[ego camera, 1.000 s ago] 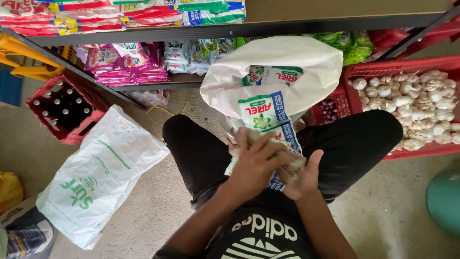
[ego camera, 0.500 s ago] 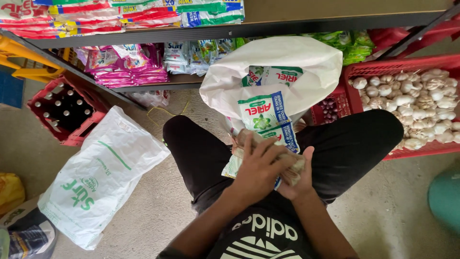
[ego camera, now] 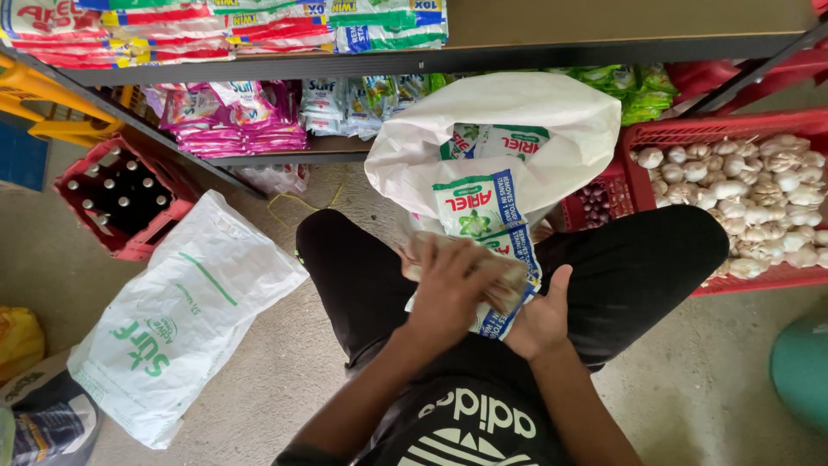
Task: The person sits on the floor and sorts laundry detergent sachets from a white bag, wiping some of them with a cloth before placing them back or setting them aside.
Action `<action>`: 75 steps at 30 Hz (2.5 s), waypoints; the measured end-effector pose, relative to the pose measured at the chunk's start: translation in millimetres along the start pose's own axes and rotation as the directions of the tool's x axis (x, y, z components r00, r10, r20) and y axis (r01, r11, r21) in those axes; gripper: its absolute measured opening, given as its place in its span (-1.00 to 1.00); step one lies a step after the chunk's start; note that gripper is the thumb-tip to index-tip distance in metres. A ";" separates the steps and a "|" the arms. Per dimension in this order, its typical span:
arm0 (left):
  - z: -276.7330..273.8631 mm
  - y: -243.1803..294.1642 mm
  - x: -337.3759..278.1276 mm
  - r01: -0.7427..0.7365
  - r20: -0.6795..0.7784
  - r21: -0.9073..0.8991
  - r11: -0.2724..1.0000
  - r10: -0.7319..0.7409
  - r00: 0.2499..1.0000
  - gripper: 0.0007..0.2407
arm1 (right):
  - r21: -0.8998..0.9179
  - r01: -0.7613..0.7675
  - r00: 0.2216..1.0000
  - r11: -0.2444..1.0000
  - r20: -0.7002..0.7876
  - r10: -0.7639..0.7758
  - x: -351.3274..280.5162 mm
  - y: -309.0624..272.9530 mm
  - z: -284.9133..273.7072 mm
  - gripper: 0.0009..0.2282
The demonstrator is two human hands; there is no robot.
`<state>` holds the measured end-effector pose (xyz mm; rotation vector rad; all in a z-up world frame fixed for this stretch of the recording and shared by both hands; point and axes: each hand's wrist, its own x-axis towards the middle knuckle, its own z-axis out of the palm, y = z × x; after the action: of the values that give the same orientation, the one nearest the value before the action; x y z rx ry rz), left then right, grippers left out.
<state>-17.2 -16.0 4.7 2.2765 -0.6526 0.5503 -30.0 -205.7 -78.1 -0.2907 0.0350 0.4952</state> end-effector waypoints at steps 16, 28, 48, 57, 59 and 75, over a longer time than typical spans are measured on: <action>-27.0 -50.6 -10.5 0.358 0.008 -0.523 0.773 -0.416 0.909 -0.83 | 0.060 0.025 0.999 0.998 -0.026 -0.023 -10.1 -18.9 29.0 0.03; -24.2 -69.8 -59.2 0.322 0.298 -0.942 -0.098 -0.683 0.666 -0.44 | -0.043 0.169 0.982 0.985 0.088 -0.165 -3.6 -29.6 71.9 -0.09; -31.4 -57.6 -86.8 0.331 0.403 -0.865 -0.378 -0.128 0.906 -0.61 | -0.093 -0.002 0.897 0.996 -0.440 -0.039 18.6 -24.2 24.6 -0.13; -50.3 -47.9 -60.7 0.019 0.073 -0.976 -0.218 -0.239 0.968 -0.78 | -0.250 0.113 0.807 0.962 -0.542 -0.236 105.0 -69.7 71.5 -0.31; -58.6 -42.3 -59.2 0.027 0.088 -0.974 -0.223 -0.266 0.960 -0.73 | -0.039 0.334 0.908 0.942 -0.253 -0.333 106.2 -85.1 74.6 -0.17; -57.0 1.3 -39.9 0.013 0.172 -0.924 -0.383 -0.385 0.907 -0.64 | -0.396 0.261 0.759 0.881 -0.480 -0.440 61.5 -18.5 -34.4 -0.50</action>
<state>-60.4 35.8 21.6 0.4378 -0.2187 -0.1045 34.2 -202.5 -112.5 -0.7329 0.4753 0.0109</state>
